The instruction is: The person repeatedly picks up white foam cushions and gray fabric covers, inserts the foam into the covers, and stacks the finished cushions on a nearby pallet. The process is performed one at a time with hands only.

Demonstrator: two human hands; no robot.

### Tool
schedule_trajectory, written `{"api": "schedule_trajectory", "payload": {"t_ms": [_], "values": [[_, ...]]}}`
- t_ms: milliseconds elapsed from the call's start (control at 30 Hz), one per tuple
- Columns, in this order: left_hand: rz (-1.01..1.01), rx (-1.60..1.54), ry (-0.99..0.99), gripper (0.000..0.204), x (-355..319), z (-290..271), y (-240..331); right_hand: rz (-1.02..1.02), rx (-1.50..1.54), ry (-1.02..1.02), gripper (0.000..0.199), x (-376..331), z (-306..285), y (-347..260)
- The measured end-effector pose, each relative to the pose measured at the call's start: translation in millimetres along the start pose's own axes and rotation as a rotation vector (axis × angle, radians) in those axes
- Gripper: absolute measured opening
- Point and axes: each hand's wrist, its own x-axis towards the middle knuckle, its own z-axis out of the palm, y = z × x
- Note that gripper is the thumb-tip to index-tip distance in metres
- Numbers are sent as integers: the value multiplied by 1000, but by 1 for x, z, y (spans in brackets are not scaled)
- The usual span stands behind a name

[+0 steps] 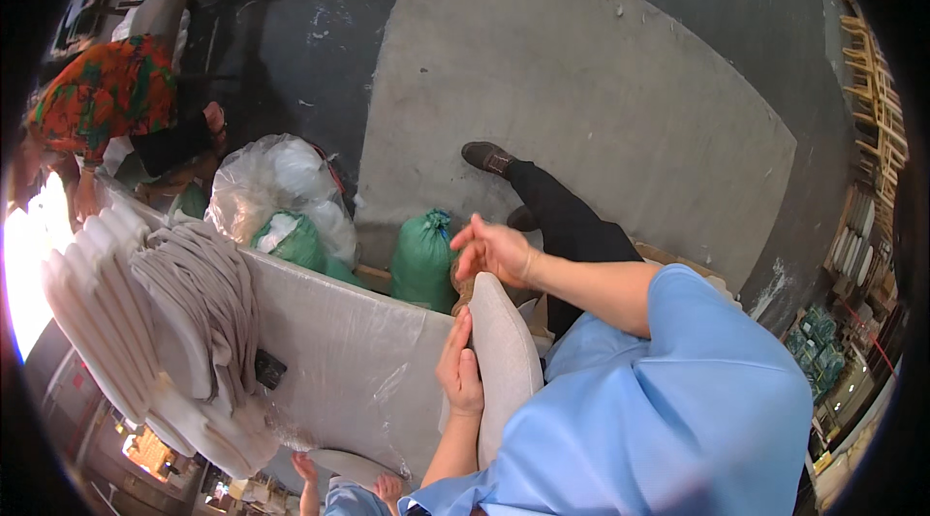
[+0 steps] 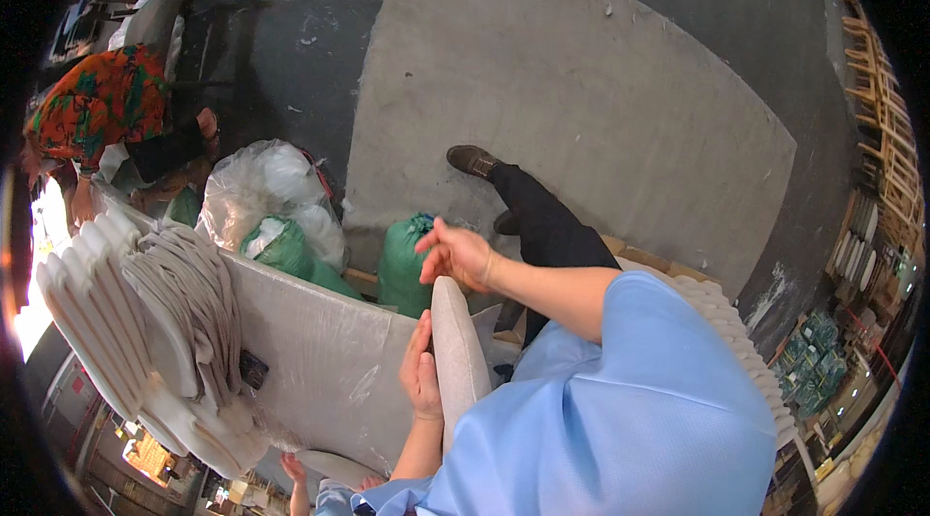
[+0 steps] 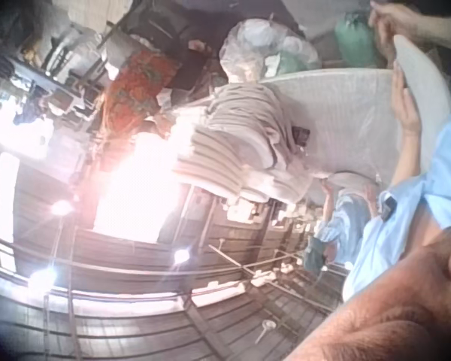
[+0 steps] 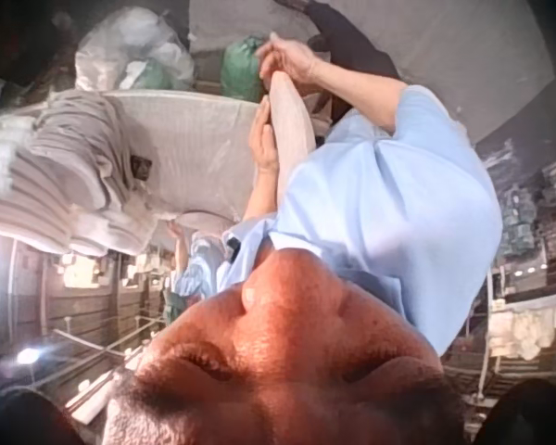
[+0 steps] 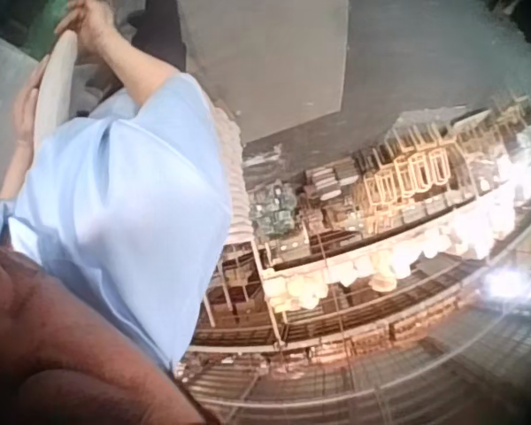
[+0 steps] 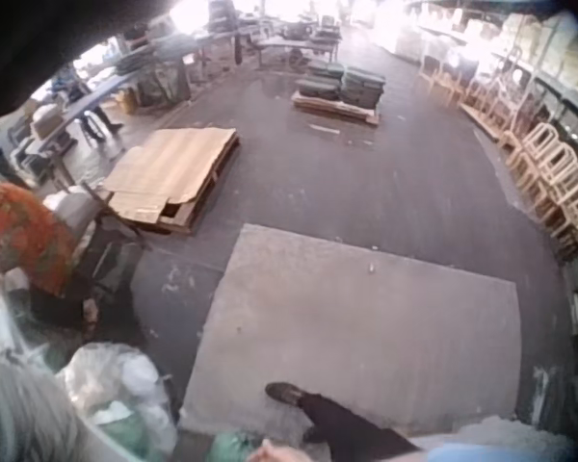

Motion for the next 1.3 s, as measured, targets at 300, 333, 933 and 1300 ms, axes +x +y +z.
{"api": "schedule_trajectory", "payload": {"t_ms": [300,333,933,1300], "values": [[10,137,166,41,-7,5,-4,-416,-682,-292,63,-56,61,-33],[7,180,191,40,-8,6,-3,-414,-655,-277,63,-53,58,-30],[-136,271,114,31,-2,-14,-20,258,-419,-99,59,-12,34,-20],[-802,-185,1282,48,-335,-44,-32,-52,-2094,-1244,67,-154,225,-82]]}}
